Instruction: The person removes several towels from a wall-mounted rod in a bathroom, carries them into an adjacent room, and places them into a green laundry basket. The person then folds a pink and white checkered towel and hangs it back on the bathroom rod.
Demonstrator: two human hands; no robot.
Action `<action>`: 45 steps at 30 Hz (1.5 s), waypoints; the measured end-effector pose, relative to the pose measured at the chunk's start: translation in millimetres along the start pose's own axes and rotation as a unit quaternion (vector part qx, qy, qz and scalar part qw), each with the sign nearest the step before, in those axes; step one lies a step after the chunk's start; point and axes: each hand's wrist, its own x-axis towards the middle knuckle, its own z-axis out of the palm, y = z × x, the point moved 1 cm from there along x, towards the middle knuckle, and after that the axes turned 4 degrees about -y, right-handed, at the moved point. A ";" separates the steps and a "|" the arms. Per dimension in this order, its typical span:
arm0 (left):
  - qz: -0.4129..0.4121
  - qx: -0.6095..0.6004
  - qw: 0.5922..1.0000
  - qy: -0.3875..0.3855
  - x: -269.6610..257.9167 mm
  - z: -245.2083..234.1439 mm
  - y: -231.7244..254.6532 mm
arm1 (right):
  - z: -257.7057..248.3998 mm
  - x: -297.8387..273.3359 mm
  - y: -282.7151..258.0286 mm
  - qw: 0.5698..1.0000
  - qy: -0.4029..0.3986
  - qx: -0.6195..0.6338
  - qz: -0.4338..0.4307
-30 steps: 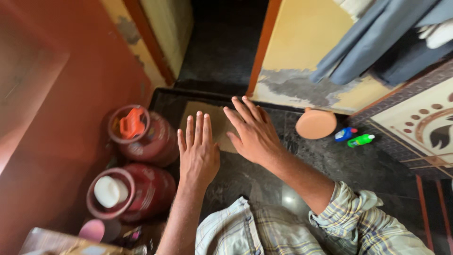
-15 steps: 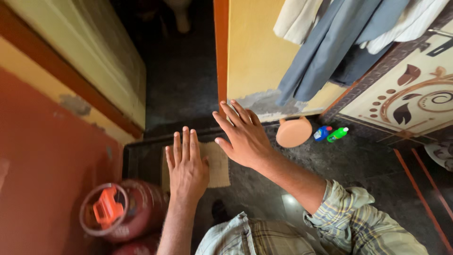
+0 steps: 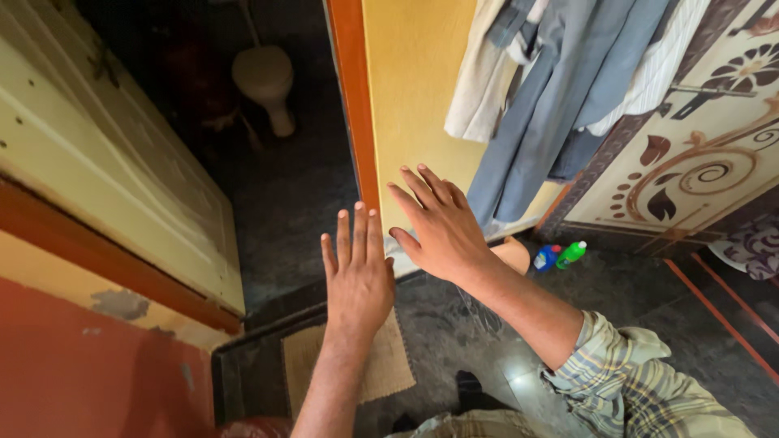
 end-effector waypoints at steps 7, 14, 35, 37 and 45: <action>0.032 0.002 0.999 0.031 62.1 -12.6 9.6 | -16.8 40.9 31.1 0.999 0.025 0.007 0.029; 0.065 0.049 0.992 0.096 126.0 -26.4 12.8 | -39.0 96.8 73.8 0.998 0.055 0.006 0.042; 0.089 0.134 0.970 0.184 293.8 -50.6 33.3 | -79.9 236.4 186.9 0.976 0.215 -0.016 -0.003; 0.090 0.135 0.969 0.187 303.9 -53.1 38.4 | -84.4 247.3 190.9 0.971 0.239 -0.018 -0.008; 0.057 0.163 0.968 0.184 340.9 -75.7 48.9 | -94.0 271.6 200.7 0.962 0.269 -0.034 0.015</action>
